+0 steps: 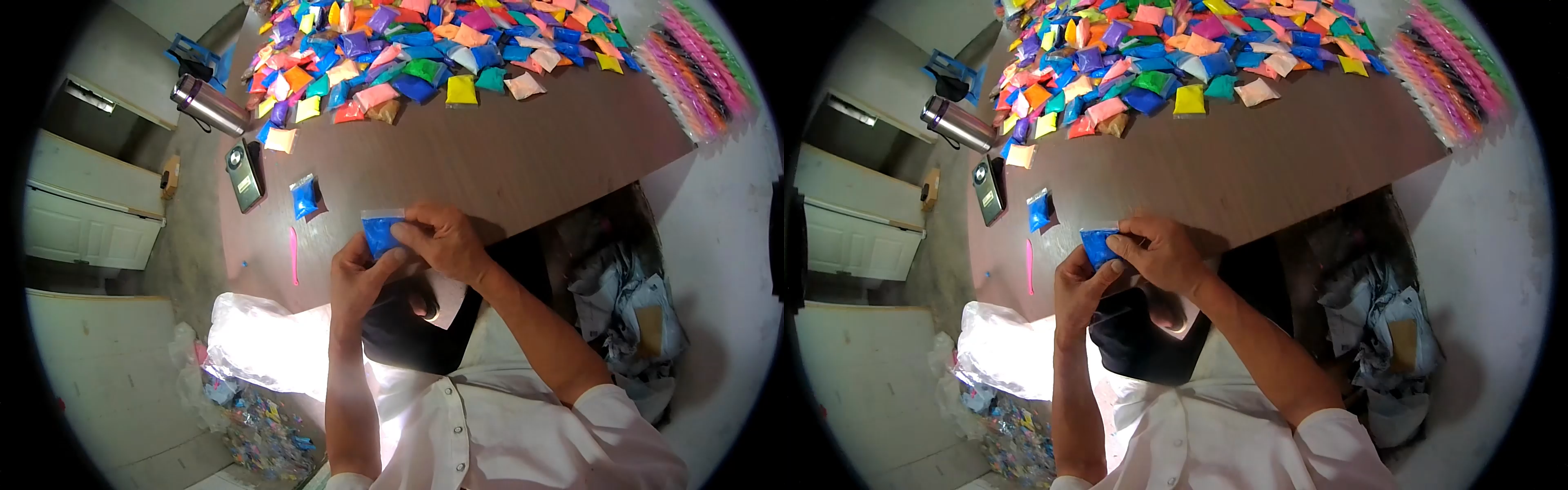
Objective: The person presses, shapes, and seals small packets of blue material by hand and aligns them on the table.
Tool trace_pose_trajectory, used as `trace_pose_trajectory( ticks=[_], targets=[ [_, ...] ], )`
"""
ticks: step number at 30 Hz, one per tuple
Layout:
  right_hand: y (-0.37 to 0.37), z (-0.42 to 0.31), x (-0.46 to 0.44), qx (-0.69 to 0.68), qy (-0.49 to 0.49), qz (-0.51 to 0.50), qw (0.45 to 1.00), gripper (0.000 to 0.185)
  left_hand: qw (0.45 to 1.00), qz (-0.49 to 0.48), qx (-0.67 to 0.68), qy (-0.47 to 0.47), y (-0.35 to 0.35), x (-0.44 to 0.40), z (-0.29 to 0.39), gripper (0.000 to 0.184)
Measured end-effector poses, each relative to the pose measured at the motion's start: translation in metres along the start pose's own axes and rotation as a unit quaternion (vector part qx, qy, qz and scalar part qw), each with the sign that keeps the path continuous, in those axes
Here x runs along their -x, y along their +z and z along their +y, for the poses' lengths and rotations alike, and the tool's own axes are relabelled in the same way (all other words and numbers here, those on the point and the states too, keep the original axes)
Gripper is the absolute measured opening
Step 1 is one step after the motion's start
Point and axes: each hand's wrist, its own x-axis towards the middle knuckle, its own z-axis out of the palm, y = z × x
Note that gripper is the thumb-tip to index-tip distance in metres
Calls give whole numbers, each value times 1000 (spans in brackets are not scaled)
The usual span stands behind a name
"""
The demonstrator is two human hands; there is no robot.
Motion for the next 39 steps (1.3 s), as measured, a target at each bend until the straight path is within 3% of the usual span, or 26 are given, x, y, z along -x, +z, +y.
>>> trace_pose_trajectory(
  ticks=[3,7,15,20,22,25,28,31,35,37,39],
  targets=[
    [1,-4,1,-52,32,-11,998,21,1000,1,-13,13,0,-2,-6,34],
    [2,6,-1,-57,-11,-7,998,21,999,-13,-21,23,-2,-3,-6,34],
    [-3,-5,1,-96,76,11,992,20,1000,5,-16,9,6,1,3,24],
    [-2,-4,0,-24,32,25,999,23,999,-8,-6,30,-3,-1,-4,30],
    [-2,0,-1,-24,22,22,999,24,1000,-13,11,-3,0,1,3,26],
    [-3,-7,-2,-43,49,13,998,18,1000,22,-3,12,3,3,6,21],
    [-4,-13,1,-5,81,-24,996,25,999,20,13,29,0,5,-3,21],
    [-1,-7,-3,36,9,-26,999,18,998,18,-6,62,-6,0,-14,22],
    [2,2,0,8,52,-28,998,23,997,22,-22,64,-4,3,-13,23],
    [1,6,0,-16,90,-21,996,27,999,47,-12,17,2,6,2,22],
    [-1,8,1,22,19,-40,999,22,999,42,14,16,0,5,1,22]
  ],
)
